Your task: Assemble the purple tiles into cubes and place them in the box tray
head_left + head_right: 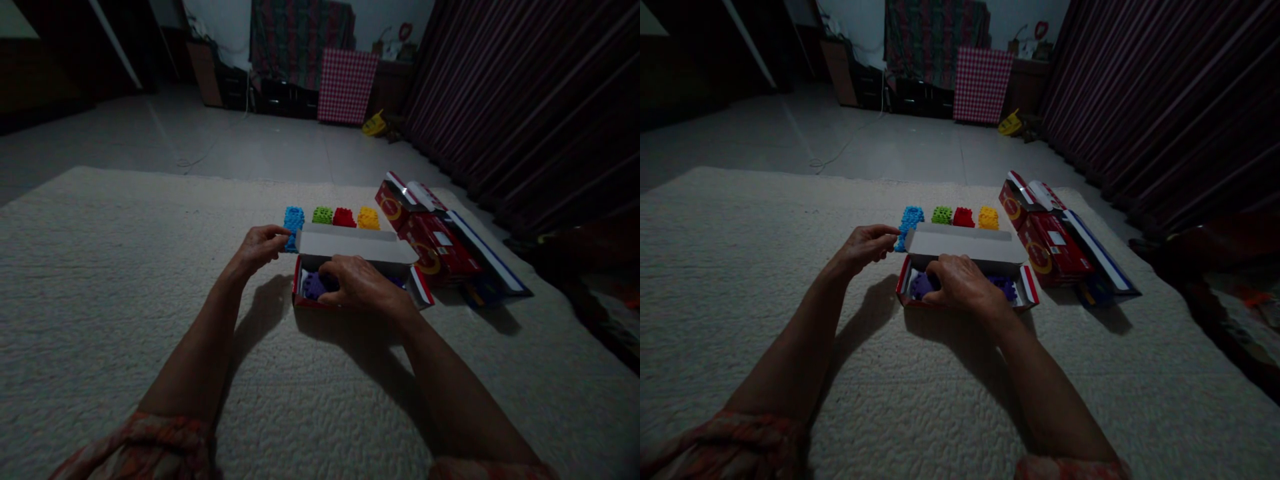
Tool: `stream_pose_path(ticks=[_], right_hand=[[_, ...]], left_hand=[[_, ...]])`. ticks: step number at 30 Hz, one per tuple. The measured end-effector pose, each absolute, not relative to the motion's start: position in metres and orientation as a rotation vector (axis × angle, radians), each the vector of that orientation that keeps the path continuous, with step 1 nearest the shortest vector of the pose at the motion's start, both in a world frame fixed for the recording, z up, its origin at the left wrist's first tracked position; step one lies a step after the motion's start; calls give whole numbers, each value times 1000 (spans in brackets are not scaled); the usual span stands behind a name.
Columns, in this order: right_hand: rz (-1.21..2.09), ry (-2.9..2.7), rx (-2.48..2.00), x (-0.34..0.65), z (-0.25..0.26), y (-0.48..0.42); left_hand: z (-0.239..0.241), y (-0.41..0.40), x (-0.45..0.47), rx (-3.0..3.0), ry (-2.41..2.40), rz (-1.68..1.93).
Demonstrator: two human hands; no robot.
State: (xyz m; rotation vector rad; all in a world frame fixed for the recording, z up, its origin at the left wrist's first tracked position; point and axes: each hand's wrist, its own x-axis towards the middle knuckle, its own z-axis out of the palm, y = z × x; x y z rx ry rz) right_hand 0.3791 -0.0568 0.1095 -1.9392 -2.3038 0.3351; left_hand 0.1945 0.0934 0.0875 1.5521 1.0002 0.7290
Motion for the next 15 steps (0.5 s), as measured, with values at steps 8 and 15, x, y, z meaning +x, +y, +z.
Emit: stream_pose_path(ticks=[8, 15], right_hand=[[236, -2311, -1962, 377, 103, -56], [291, -2294, -2008, 378, 112, -58]], left_hand=[[85, 95, 194, 1578, 997, 728], [76, 101, 190, 1610, 964, 736]])
